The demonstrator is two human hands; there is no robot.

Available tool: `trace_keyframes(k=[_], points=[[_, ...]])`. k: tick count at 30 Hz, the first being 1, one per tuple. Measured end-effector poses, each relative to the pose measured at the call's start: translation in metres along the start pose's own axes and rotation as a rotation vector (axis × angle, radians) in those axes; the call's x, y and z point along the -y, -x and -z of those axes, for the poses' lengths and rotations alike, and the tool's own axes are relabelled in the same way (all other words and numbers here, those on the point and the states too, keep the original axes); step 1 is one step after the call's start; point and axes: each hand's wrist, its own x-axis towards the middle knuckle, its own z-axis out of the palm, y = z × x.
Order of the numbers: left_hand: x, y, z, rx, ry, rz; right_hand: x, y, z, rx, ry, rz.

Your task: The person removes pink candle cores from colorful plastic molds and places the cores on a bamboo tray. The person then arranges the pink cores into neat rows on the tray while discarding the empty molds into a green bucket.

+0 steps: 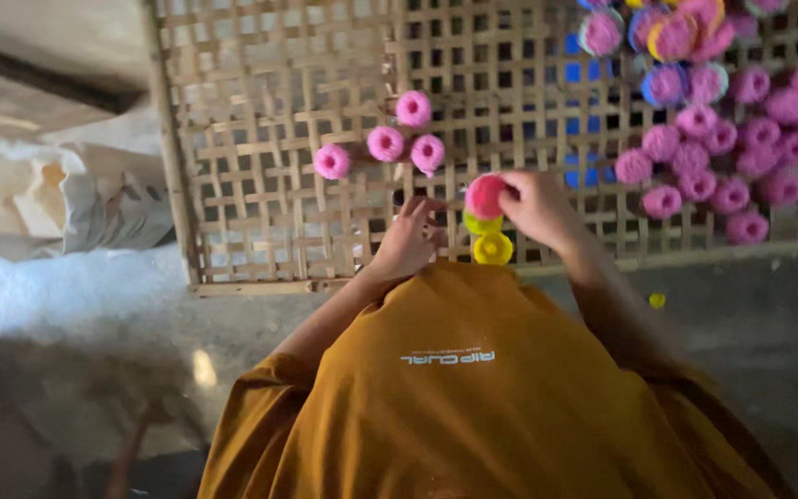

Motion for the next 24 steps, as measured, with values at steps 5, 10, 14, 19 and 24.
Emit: trace_keyframes(k=[5, 10, 14, 19, 24], points=[[-0.002, -0.012, -0.03, 0.106, -0.01, -0.087, -0.033, 0.034, -0.021, -0.271, 0.312, 0.175], [0.001, -0.017, -0.054, 0.239, -0.213, 0.12, -0.071, 0.055, -0.031, -0.241, -0.096, 0.017], [0.018, -0.015, -0.088, 0.306, -0.232, -0.033, -0.098, 0.09, -0.034, -0.044, -0.185, -0.063], [0.023, -0.033, -0.124, 0.29, -0.152, -0.239, -0.136, 0.126, -0.068, -0.094, -0.298, -0.302], [-0.047, -0.072, -0.141, 0.469, 0.48, 0.441, -0.191, 0.162, -0.015, -0.338, -1.063, -0.317]])
